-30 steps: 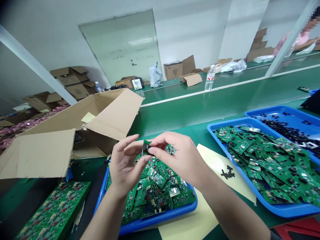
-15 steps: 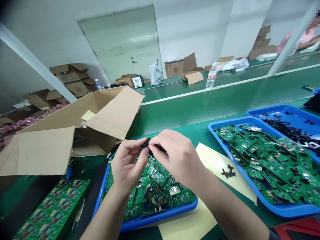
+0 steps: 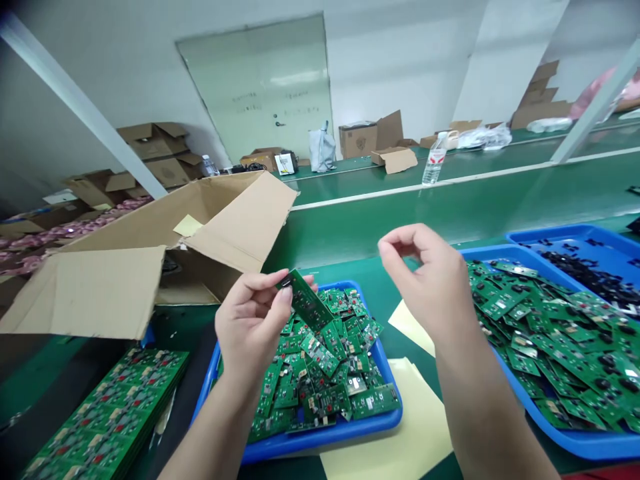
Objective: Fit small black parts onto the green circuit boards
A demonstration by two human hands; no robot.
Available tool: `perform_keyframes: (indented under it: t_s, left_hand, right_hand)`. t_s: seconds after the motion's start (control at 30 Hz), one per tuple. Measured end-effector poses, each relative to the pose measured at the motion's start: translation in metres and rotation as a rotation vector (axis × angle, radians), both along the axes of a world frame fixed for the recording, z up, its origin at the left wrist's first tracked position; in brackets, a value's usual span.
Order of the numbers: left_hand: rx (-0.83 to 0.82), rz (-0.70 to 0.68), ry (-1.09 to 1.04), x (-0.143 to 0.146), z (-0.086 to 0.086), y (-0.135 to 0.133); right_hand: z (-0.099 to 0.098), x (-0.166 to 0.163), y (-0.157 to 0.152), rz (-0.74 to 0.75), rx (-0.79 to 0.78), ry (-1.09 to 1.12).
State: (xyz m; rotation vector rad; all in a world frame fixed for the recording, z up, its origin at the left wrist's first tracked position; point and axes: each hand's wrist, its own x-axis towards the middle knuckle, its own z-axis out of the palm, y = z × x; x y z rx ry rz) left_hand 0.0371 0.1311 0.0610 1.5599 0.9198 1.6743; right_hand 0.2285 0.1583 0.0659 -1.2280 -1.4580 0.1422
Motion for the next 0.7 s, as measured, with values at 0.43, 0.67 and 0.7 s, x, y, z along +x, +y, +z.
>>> perform_keyframes:
  t_s: [0.43,0.67,0.7]
  left_hand:
    - [0.138,0.195,0.035,-0.006,-0.005,0.013]
    - [-0.058,0.061,0.02,0.004,-0.019,0.017]
    - [-0.114,-0.007,0.04,0.005,-0.02,0.018]
  right_hand:
    - [0.004,-0.026,-0.027,0.672,-0.373,0.174]
    - [-0.024,-0.03,-0.034,0.5,-0.272,0.256]
    - [-0.032,-0.027,-0.035,0.446,-0.265,0.241]
